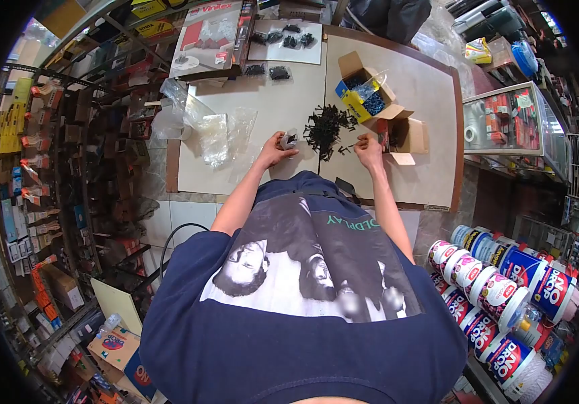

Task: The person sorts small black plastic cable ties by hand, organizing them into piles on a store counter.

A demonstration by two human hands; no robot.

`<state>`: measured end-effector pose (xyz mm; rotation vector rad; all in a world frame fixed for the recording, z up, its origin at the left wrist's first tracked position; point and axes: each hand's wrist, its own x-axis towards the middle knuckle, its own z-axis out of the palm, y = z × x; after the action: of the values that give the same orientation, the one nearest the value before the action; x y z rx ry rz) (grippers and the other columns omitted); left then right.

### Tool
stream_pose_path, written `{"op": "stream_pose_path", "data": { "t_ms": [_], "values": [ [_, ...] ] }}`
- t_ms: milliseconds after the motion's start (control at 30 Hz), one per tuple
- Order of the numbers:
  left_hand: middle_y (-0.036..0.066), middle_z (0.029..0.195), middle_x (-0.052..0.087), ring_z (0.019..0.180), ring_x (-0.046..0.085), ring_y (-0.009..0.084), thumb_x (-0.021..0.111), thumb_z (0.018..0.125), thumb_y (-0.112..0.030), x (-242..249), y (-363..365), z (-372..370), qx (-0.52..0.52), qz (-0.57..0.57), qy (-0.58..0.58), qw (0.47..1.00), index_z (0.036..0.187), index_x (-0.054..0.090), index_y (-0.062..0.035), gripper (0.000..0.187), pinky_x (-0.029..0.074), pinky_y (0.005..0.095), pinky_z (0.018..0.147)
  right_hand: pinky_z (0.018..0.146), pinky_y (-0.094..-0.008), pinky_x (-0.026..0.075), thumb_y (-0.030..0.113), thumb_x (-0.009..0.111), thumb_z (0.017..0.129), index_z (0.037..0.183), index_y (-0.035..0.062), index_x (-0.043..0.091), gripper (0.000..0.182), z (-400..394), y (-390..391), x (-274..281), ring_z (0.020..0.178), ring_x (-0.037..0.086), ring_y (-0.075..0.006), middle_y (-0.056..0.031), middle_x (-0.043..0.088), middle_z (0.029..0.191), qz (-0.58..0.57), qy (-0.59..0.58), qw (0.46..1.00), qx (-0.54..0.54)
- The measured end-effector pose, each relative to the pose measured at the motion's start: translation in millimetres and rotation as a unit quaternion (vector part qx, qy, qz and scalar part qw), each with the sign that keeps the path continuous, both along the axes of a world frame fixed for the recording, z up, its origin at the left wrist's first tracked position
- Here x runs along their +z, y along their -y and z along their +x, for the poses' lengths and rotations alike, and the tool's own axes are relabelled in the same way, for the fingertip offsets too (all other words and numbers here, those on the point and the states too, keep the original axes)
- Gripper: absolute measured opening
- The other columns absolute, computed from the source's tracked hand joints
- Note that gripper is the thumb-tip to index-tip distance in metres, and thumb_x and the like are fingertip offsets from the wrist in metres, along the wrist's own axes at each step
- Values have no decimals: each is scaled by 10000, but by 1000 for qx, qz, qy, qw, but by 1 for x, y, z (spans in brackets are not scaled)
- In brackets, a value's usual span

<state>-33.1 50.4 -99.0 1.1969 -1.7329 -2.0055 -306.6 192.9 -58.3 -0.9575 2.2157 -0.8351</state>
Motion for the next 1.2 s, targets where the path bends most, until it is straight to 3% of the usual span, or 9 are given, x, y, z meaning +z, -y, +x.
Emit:
{"op": "stream_pose_path", "data": {
  "t_ms": [267, 333, 467, 533, 567, 767, 900, 1000, 1200],
  "values": [
    [83, 1028, 598, 931, 589, 166, 801, 664, -158, -5, -1, 0, 10, 12, -13, 1000, 1149, 433, -42, 620, 493, 307, 810, 674, -363, 487, 74, 620, 714, 978, 36, 560, 273, 19, -6, -17, 765, 623, -283, -124, 633, 825, 47, -52, 997, 44],
    [83, 1027, 598, 930, 588, 164, 801, 664, -156, -7, -1, 1, 12, 11, -14, 1000, 1151, 433, -42, 621, 493, 306, 810, 624, -315, 473, 51, 629, 720, 955, 16, 563, 247, 20, -8, -17, 693, 608, -194, -98, 618, 740, 32, -87, 995, 46],
    [81, 1026, 597, 937, 585, 166, 802, 662, -158, -7, -1, 1, 7, 23, -16, 1000, 1155, 432, -43, 627, 485, 305, 825, 616, -327, 475, 47, 624, 736, 954, 19, 558, 230, 17, -17, -19, 673, 611, -208, -103, 622, 733, -7, -116, 992, 54],
    [81, 1025, 597, 937, 585, 168, 802, 662, -157, -9, -1, 1, 10, 24, -17, 1000, 1156, 433, -43, 627, 482, 305, 829, 654, -380, 483, 62, 597, 742, 951, 44, 551, 215, 13, -20, -19, 725, 626, -294, -134, 637, 778, 4, -96, 995, 22],
    [79, 1022, 597, 933, 586, 168, 803, 660, -158, -10, -1, 1, 13, 19, -19, 1000, 1154, 435, -44, 626, 482, 304, 826, 654, -380, 483, 62, 597, 742, 951, 44, 551, 215, 12, -22, -19, 725, 626, -294, -134, 637, 778, 3, -96, 995, 22],
    [75, 1017, 599, 929, 587, 165, 808, 653, -167, -20, 1, 1, 8, 18, -16, 1000, 1151, 440, -47, 630, 482, 304, 818, 659, -340, 496, 58, 627, 734, 968, 35, 551, 248, 20, -4, 10, 730, 643, -241, -129, 651, 786, -26, -45, 999, -15],
    [73, 1015, 598, 930, 587, 166, 808, 653, -165, -12, 0, 0, 5, 15, -4, 1000, 1156, 434, -46, 638, 484, 306, 819, 648, -293, 495, 106, 683, 729, 1005, 18, 546, 321, 47, 38, 37, 708, 623, -171, -84, 647, 777, -138, 55, 986, 68],
    [74, 1020, 594, 933, 586, 171, 807, 653, -156, -5, -1, 0, 10, 10, -7, 1000, 1158, 429, -43, 640, 487, 311, 824, 647, -275, 489, 123, 693, 735, 1003, 8, 548, 326, 73, 59, 56, 693, 602, -142, -77, 636, 772, -130, 148, 971, 136],
    [81, 1058, 579, 955, 581, 177, 805, 655, -143, -7, -1, 0, 9, 22, -16, 1000, 1170, 425, -40, 648, 491, 317, 825, 634, -275, 488, 158, 679, 763, 981, -8, 555, 301, 72, 53, 52, 676, 589, -135, -88, 625, 758, -89, 125, 979, 134]
  ]
}}
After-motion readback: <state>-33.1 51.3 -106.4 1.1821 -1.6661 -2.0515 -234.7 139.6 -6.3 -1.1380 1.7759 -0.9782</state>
